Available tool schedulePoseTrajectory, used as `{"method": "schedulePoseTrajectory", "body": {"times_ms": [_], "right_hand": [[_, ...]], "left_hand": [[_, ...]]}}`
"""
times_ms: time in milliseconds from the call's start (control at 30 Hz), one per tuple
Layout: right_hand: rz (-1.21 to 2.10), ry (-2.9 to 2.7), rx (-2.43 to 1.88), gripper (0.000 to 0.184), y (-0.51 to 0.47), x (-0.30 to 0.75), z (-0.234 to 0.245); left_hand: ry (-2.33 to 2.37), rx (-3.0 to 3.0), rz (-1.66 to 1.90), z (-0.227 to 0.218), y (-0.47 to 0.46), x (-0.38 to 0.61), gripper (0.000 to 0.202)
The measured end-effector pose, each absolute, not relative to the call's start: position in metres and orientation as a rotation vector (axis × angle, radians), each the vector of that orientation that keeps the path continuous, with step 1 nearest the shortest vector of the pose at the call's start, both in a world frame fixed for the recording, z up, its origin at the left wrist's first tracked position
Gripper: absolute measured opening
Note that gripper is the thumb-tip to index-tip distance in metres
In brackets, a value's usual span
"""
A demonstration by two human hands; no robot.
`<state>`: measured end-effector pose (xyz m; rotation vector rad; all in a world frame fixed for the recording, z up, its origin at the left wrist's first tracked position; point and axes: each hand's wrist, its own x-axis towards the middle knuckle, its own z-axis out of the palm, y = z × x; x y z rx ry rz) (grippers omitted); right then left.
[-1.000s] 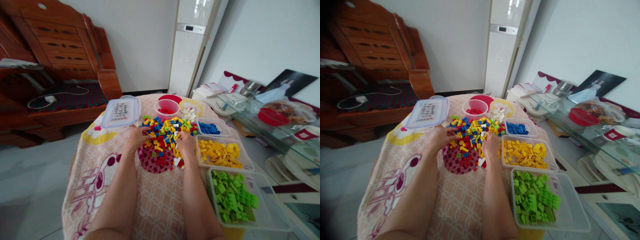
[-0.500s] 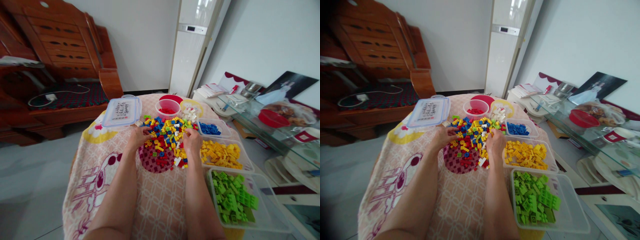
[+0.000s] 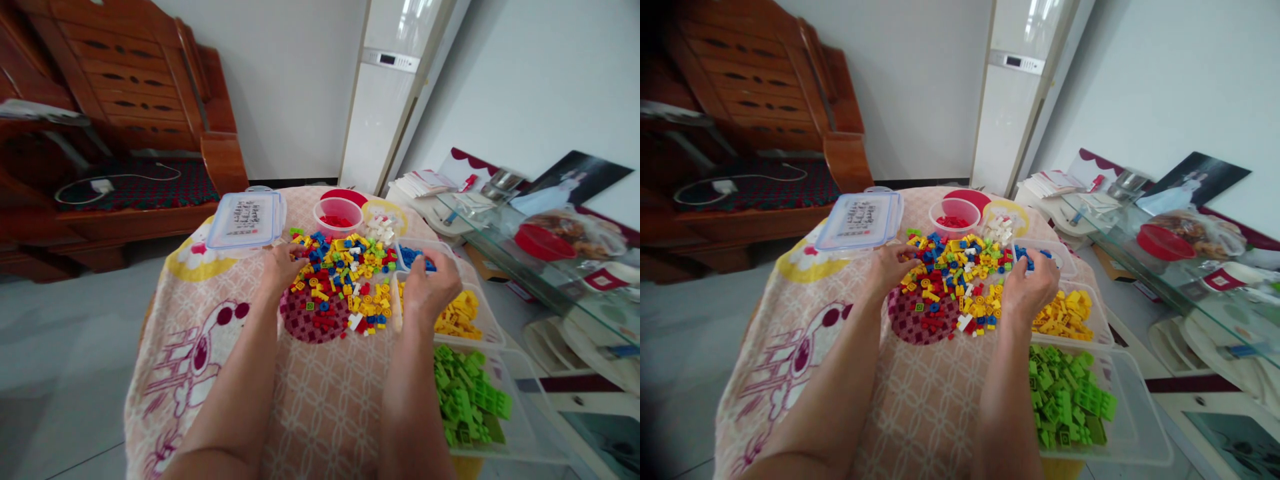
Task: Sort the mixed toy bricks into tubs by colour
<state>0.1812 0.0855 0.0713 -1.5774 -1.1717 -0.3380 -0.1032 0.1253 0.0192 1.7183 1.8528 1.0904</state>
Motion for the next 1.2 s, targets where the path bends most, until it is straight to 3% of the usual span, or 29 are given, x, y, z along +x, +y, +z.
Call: {"method": "schedulePoseTrajectory", "body": {"times_ms": [167,300,400,500,633,1200], "right_hand": [[-0.328,-1.133,-1.457,0.022,0.088,0.176,0.072],[-0.287,-1.085,-1.434,0.024,0.082,0.172,0.078],[-0.261,-1.075,-1.448,0.026,0.078,0.17,0.083],[-0.274,-1.081,-1.451,0.026,0.077,0.168,0.085],[-0.289,-1.089,-1.448,0.025,0.08,0.167,0.084],[-0.137,-1.09,-1.439,0.025,0.084,0.169,0.078]], "left_hand": [[1.628,1.842,1.274,0.029,0.119,-0.06,0.02],[1.214,2.138,1.138,0.024,0.101,0.0,0.018],[0.996,2.327,0.94,0.013,0.083,0.038,0.038],[1.074,2.379,0.844,-0.002,0.07,0.059,0.065],[1.143,2.353,0.799,-0.014,0.067,0.063,0.079],[1.252,2.518,0.722,-0.001,0.075,0.059,0.019]]}}
